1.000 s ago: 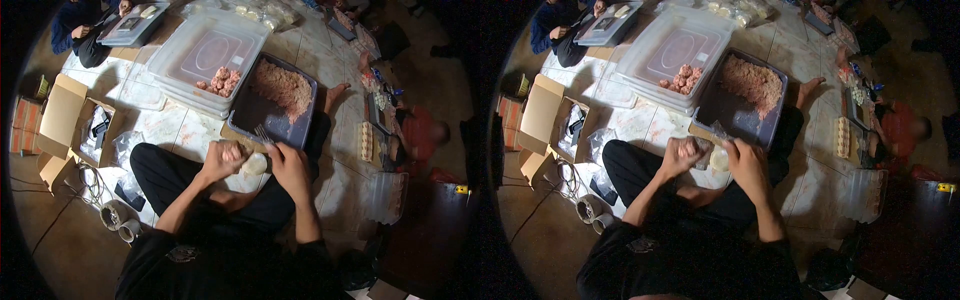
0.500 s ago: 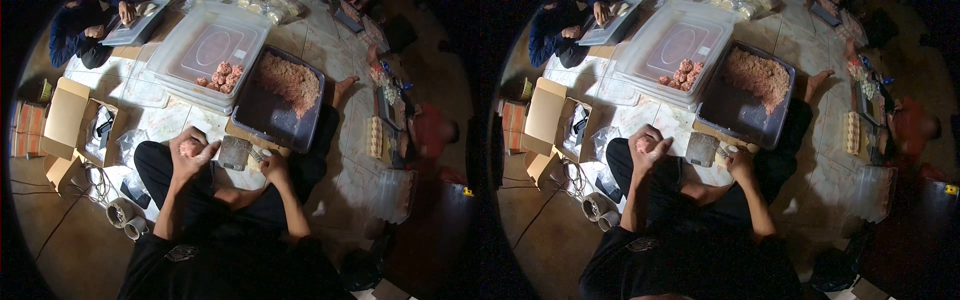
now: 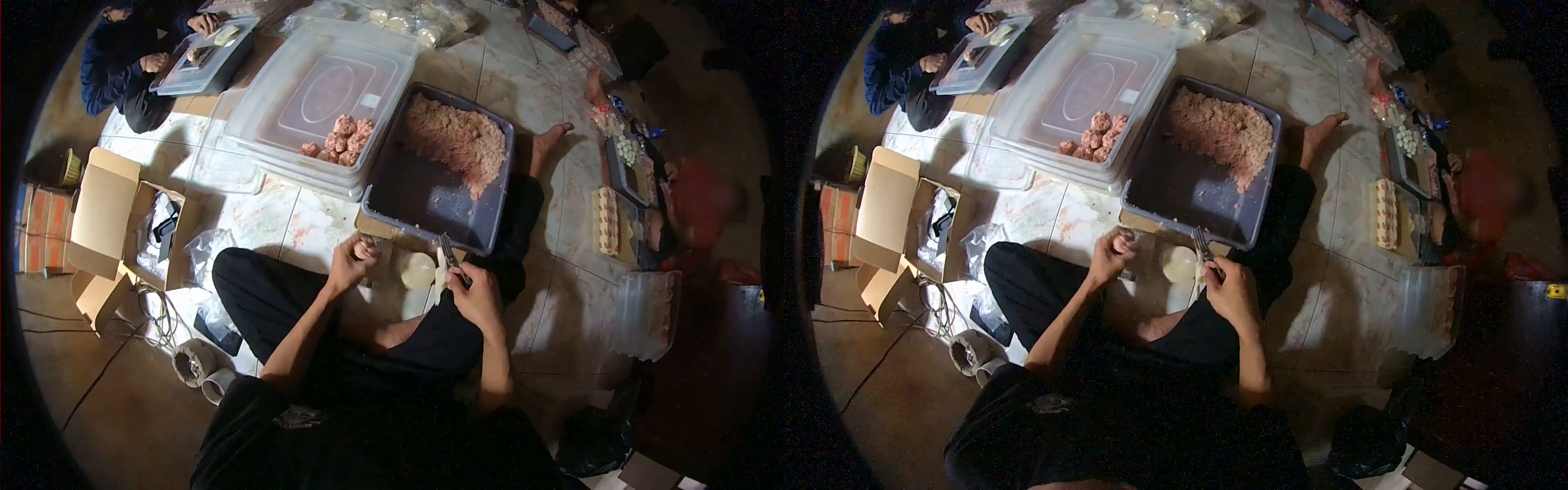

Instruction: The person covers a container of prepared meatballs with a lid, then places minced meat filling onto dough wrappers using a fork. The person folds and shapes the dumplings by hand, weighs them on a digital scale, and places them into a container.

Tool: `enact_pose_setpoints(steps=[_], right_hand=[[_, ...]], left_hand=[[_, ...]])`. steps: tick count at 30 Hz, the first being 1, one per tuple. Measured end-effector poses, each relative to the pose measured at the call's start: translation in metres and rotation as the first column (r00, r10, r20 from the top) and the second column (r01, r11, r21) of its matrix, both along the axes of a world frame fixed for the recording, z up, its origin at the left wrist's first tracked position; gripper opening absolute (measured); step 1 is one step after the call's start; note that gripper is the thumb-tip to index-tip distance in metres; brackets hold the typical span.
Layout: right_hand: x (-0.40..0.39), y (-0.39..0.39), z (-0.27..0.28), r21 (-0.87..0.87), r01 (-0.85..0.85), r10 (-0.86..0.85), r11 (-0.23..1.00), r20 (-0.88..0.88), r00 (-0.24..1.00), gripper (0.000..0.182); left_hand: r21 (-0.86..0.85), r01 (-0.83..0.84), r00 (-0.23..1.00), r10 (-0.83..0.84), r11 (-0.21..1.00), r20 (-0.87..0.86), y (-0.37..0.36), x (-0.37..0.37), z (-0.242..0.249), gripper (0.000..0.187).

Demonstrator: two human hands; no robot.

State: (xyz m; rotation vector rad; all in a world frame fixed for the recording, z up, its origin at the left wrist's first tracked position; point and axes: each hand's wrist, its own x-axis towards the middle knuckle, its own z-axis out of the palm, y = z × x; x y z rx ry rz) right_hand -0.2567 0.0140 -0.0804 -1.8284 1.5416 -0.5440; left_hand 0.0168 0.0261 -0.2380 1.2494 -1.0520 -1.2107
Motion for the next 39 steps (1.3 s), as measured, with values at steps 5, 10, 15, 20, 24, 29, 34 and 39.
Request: enact_pose_setpoints(steps=[5, 10, 15, 20, 24, 29, 34, 39], right_hand=[[0.002, -0.009, 0.008, 0.107, -0.036, 0.036, 0.994, -0.001, 0.999, 0.022], [0.008, -0.008, 0.003, -0.007, -0.088, 0.088, 0.996, 0.09, 0.992, 0.026], [0.017, -0.001, 0.017, 0.326, 0.021, -0.172, 0.945, 0.443, 0.88, 0.023], [0.003, 0.011, 0.005, 0.483, 0.235, -0.528, 0.844, 0.666, 0.527, 0.014], [-0.019, 0.003, 0.019, 0.279, 0.341, -0.44, 0.898, 0.609, 0.66, 0.015], [-0.005, 0.012, 0.059, -0.248, 0.169, -0.136, 0.954, 0.145, 0.98, 0.013], [0.045, 0.015, 0.069, -0.011, -0.157, 0.157, 0.988, 0.056, 0.986, 0.018], [0.026, -0.052, 0.072, -0.383, -0.034, -0.123, 0.923, -0.377, 0.918, 0.018]], left_hand=[[-0.16, 0.133, 0.524, 0.068, 0.978, 0.849, 0.009, -0.003, -0.006, 0.042], [-0.37, -0.13, 0.775, 0.327, 0.92, 0.541, 0.019, -0.017, 0.062, 0.048], [0.436, 0.303, 0.636, 0.162, 0.847, -0.754, 0.026, -0.069, 0.09, 0.033], [0.375, 0.254, 0.899, -0.075, 0.892, -0.431, 0.029, -0.065, 0.088, 0.018], [0.124, 0.063, 0.943, -0.099, 0.99, 0.317, 0.015, -0.077, 0.036, 0.034], [0.073, -0.088, 0.987, 0.077, 0.993, 0.142, 0.02, -0.073, 0.102, 0.063], [0.444, 0.338, 0.579, 0.19, 0.83, -0.793, 0.015, -0.053, 0.129, 0.069], [0.483, 0.106, 0.756, 0.245, 0.869, -0.607, 0.024, -0.029, 0.095, 0.032]])
